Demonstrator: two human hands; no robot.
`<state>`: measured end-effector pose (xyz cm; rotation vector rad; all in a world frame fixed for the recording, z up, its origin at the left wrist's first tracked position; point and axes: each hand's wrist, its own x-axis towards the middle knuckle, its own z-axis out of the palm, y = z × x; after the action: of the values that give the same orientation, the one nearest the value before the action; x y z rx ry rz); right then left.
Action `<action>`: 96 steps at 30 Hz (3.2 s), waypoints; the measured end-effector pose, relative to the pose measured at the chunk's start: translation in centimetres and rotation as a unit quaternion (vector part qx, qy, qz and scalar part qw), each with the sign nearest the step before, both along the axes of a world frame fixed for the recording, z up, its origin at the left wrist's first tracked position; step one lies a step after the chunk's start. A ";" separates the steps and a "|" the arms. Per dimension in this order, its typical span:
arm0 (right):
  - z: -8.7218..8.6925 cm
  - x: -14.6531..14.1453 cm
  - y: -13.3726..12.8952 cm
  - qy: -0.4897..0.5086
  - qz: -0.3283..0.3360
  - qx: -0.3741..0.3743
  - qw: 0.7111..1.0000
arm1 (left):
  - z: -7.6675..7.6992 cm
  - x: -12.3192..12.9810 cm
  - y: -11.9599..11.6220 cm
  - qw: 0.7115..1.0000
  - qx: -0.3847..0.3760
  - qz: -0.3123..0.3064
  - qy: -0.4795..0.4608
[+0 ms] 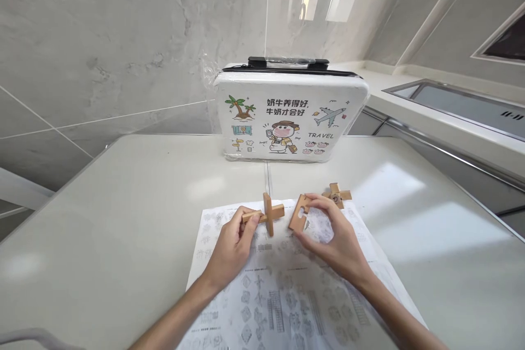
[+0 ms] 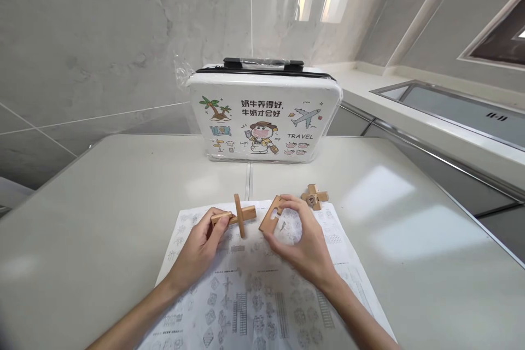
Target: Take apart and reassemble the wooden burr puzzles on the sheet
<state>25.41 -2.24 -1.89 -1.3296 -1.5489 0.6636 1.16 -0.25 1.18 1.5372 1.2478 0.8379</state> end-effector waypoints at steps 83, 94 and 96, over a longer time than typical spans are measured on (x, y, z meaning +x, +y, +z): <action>0.9 -0.9 -1.0 0.238 0.261 -0.170 0.920 | -0.7 0.7 -1.6 0.993 0.033 -0.117 -0.013; 1.0 -1.0 -0.9 0.180 0.168 -0.183 0.952 | -0.5 0.7 -1.5 0.994 0.012 -0.096 -0.048; 0.9 -0.9 -0.9 0.170 0.168 -0.202 0.950 | -0.5 0.7 -1.5 0.995 0.011 -0.090 -0.052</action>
<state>24.49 -3.14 -1.03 -1.1631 -1.4063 1.4098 1.84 -1.73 0.68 1.5772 1.0124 0.8053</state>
